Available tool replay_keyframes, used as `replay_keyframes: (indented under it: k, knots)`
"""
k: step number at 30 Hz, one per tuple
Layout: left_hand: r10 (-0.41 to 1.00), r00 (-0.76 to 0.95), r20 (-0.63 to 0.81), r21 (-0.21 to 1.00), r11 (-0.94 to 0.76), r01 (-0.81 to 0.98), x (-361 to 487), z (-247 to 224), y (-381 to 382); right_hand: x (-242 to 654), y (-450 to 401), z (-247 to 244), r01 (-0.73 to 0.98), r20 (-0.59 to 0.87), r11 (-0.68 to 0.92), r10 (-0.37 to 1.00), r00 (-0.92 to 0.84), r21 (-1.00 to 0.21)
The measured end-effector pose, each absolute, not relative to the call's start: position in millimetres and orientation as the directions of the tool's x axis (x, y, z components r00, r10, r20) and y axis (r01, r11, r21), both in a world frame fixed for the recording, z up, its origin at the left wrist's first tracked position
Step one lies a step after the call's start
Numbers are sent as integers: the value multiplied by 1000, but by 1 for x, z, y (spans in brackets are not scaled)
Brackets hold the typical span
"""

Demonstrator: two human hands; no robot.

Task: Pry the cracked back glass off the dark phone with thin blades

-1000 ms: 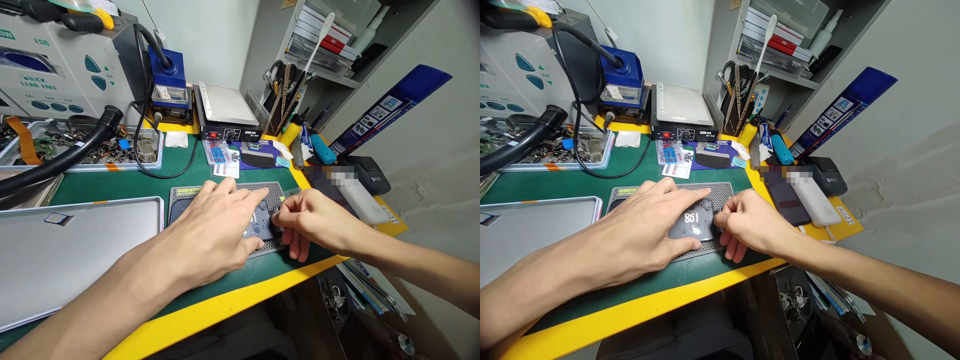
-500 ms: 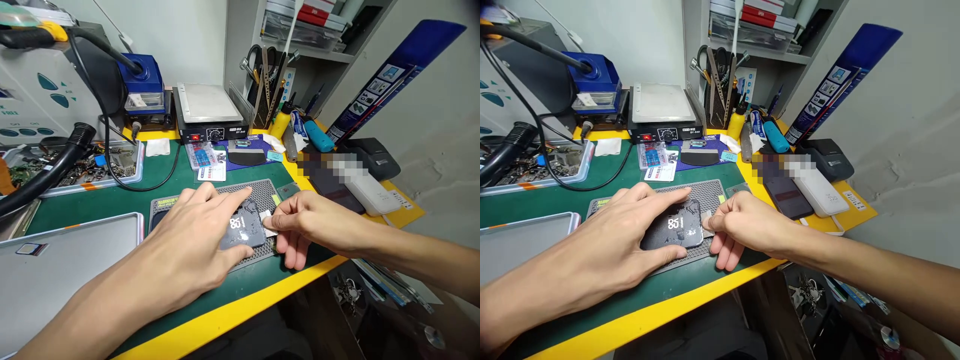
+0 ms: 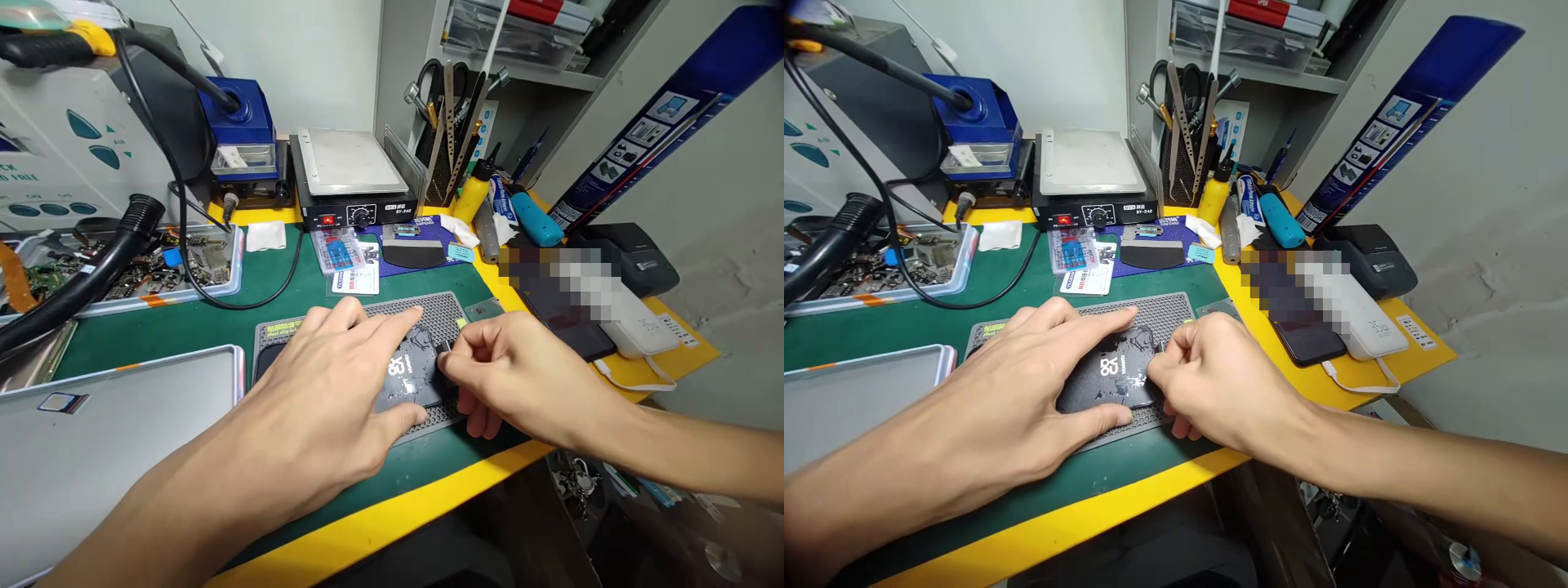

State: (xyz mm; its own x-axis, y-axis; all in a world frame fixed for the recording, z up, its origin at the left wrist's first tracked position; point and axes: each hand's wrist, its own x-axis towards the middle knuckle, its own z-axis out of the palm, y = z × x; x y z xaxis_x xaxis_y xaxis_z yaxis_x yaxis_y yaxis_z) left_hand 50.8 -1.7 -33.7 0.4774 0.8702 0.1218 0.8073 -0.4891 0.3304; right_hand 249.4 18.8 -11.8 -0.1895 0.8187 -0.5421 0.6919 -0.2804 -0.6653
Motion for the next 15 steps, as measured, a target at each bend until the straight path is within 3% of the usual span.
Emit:
replay_keyframes:
  k: [6,10,15]
  knots:
    - [866,472,169,327,-500,802,49,-36,-3,243,19,-7,672,-568,-330,807,-165,-663]
    - [870,467,159,327,-493,806,48,-35,-4,249,25,-5,578,-674,-471,713,-195,-666]
    - [868,465,171,326,-496,805,49,-36,-2,261,36,-3,596,-774,-533,575,-265,-601]
